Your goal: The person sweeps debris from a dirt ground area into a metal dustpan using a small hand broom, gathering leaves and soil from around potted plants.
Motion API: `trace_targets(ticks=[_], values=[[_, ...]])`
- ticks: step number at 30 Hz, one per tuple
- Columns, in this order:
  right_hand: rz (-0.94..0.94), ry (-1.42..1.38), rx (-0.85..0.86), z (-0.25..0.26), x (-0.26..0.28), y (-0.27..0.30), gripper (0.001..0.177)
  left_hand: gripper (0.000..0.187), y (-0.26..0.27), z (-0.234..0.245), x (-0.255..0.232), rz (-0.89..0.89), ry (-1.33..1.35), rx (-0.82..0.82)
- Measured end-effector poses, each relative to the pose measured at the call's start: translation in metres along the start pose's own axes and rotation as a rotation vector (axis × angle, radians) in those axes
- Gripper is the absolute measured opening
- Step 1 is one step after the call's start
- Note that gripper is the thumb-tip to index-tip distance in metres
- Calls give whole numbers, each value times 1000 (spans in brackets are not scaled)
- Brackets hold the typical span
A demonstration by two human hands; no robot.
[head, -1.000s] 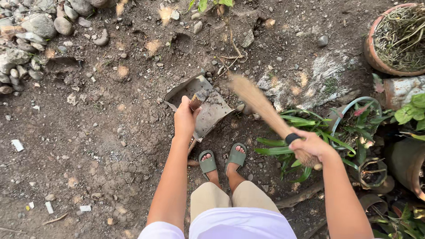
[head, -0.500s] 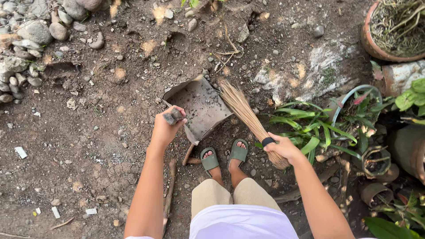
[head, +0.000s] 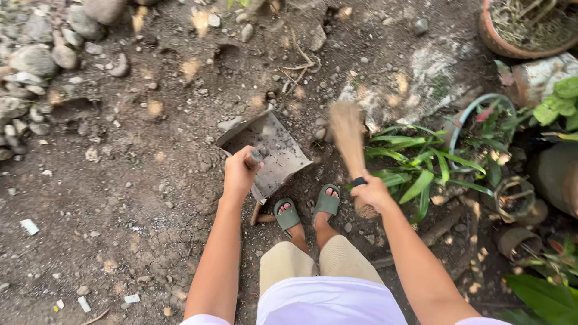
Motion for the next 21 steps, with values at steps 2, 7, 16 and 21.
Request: trace_targets(ticks=[2,7,16,21], values=[[46,40,136,1,12,24,97,39,1,-3,-7,-58,-10,13],[-172,-213,276,65,28,102,97,32,2,1,-24,-50,-76,11],[5,-439,-36,18,-30,9,86,30,-7,1,-32,-59,-51,30],[-3,-206,236,-3,-32,41,78,32,-12,1,-29,-32,-86,46]])
Point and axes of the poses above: each hand's wrist, its own y-axis away from the middle knuckle, its own z-axis out of the back of the hand, x = y × z, the point moved 2 cm from there along -y, towards the middle knuckle, and after that the axes turned 13 degrees about -y, right-handed, at the moved point
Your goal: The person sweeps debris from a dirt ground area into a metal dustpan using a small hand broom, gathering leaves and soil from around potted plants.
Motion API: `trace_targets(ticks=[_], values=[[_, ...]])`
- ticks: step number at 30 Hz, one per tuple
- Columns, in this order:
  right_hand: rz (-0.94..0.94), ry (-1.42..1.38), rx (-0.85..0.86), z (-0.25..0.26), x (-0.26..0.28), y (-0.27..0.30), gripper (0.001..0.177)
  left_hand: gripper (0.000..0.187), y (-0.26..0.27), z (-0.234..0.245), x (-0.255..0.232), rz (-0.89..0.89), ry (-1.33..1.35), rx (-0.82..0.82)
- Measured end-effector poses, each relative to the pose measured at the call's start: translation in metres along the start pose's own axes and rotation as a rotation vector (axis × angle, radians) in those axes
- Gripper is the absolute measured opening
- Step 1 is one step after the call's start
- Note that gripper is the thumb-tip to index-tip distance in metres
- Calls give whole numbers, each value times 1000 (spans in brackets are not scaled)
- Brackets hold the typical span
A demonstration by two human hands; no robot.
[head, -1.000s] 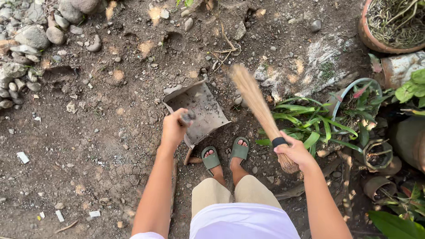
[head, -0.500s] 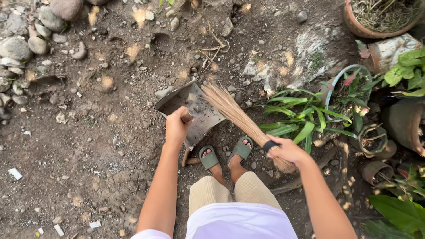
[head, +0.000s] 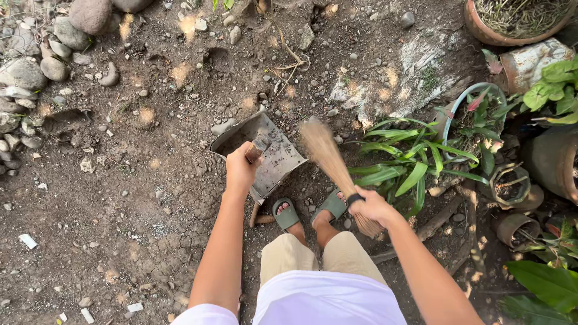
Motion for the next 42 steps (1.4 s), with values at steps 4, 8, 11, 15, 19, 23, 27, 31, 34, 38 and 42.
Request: trace_targets(ticks=[4,8,11,15,19,23,27,31,34,38,42], values=[[-203,25,92,35,40,73,93,34,1,1,2,6,-18,-1],[-75,9,40,46,67,87,96,33,4,1,0,31,-12,5],[-21,111,-96,26,65,61,96,31,7,-1,-2,13,10,5],[59,35,14,-19,42,16,77,30,10,-4,-1,22,23,7],[92,111,258,-11,48,32,81,27,13,-6,10,58,16,4],[-214,-113,212,44,84,93,89,36,20,7,38,3,48,-93],[-161,-91,71,66,103,100,93,24,35,27,67,77,528,6],[54,44,-81,69,92,43,98,24,58,51,75,86,438,-54],[203,130,-153,53,79,-3,95,22,69,66,70,56,223,-110],[162,215,-248,15,80,-31,98,26,77,67,62,78,-26,-100],[131,527,-111,-42,89,-32,92,33,75,51,61,92,34,-162]])
Point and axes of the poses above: each hand's wrist, its own y-axis away from the middle knuckle, its own z-axis out of the back of the hand, x = y × z, the point moved 2 cm from there along -y, towards the middle knuckle, and after that the axes turned 13 degrees about -y, right-handed, at the moved point
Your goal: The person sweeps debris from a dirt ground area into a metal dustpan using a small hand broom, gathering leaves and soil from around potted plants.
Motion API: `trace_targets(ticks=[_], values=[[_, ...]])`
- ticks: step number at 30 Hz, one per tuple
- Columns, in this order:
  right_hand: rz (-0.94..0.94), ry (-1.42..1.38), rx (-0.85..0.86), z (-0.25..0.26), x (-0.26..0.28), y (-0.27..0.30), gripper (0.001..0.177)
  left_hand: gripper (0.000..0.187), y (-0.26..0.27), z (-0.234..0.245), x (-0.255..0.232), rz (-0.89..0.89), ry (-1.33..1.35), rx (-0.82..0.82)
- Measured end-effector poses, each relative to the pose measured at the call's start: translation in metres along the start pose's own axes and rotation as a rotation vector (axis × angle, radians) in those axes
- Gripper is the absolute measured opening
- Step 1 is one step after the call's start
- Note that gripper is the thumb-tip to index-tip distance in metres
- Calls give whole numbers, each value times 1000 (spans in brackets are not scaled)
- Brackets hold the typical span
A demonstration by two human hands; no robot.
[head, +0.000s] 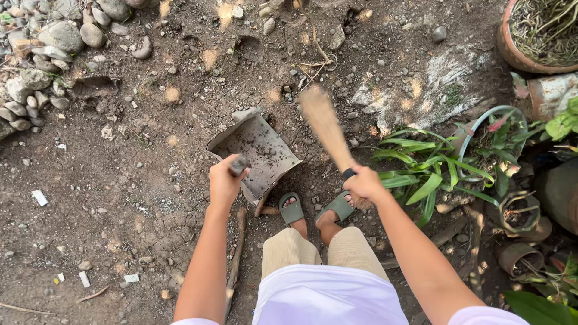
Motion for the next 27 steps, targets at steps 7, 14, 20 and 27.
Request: trace_targets(ticks=[7,14,20,27], values=[[72,147,384,73,14,55,93,45,-9,-22,6,157,-103,62],[36,128,111,80,36,31,93,41,-11,-26,2,49,-92,12],[10,237,154,-3,33,-5,67,42,-13,-29,2,80,-101,24],[64,-60,425,59,-18,75,94,45,-3,-36,13,-31,-141,-247]])
Point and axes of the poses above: each hand's wrist, its own y-axis away from the middle knuckle, its own z-axis out of the back of the hand, x = y × z, the point moved 2 cm from there along -y, towards the middle knuckle, and after that the axes turned 13 degrees about -y, right-handed, at the moved point
